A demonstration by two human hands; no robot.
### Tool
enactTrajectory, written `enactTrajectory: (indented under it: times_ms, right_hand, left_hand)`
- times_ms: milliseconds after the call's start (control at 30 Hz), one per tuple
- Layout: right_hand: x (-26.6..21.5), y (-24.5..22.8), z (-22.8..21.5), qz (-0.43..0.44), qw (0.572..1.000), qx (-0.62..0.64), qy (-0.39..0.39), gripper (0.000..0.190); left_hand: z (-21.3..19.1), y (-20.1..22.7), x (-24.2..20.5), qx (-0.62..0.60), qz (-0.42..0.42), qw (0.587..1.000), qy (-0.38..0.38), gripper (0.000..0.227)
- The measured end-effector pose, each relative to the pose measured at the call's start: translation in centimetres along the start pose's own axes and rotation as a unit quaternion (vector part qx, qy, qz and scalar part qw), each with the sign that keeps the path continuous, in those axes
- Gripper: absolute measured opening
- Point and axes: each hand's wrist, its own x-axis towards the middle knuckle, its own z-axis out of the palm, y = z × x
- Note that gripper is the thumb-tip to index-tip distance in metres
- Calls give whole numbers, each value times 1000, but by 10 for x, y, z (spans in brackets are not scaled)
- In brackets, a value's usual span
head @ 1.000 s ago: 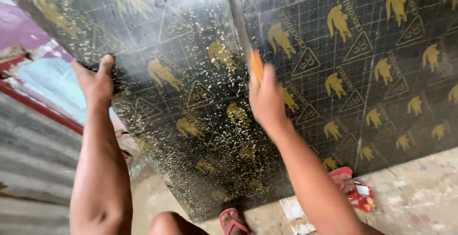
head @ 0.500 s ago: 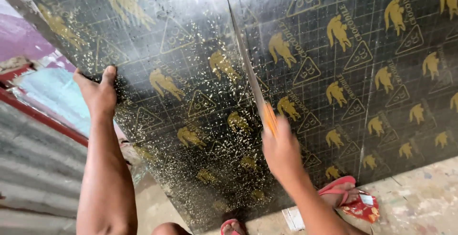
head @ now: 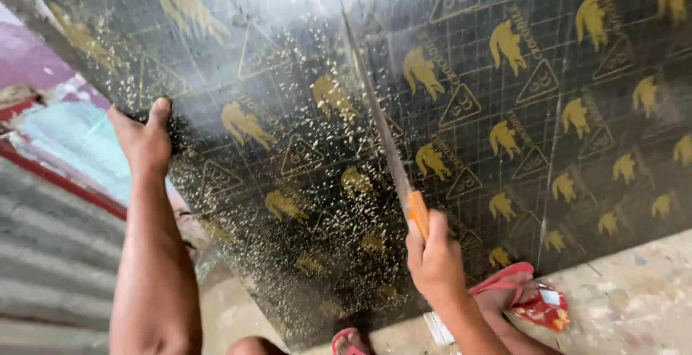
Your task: Sawing a large sheet of plywood with a hand saw in a workshop environment.
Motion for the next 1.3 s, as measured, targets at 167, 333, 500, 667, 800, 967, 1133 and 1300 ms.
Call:
enactTrajectory:
  times_ms: [167, 333, 500, 667, 800, 967, 1133, 1300]
  right_hand:
    - [90, -61, 13, 5, 997, 83, -8, 12]
    - [138, -56, 30, -134, 988, 65, 48, 16]
    - [95, -86, -12, -75, 993, 90, 28, 48]
    - [83, -84, -35, -135, 974, 179, -38, 64]
    - [48, -52, -14, -148, 980, 132, 11, 48]
    - [-21, -4, -14, -89, 988, 123, -8, 36]
    - [2, -12, -13, -75, 993, 88, -12, 37]
    - [93, -45, 26, -60, 993, 101, 20, 29]
  left_hand:
    - [-5, 7, -7, 51, -106, 993, -16, 86]
    - [-6, 4, 5, 2, -17, 1000, -26, 59]
    - [-9, -25, -5, -9, 41, 999, -3, 49]
    - [-5, 6, -4, 13, -46, 999, -23, 58]
    - [-5, 7, -2, 2, -38, 999, -21, 53]
    - [-7, 2, -5, 20, -13, 1000, -9, 49]
    - [-6, -1, -4, 13, -26, 999, -12, 71]
    - [-16, -16, 5, 43, -40, 998, -30, 74]
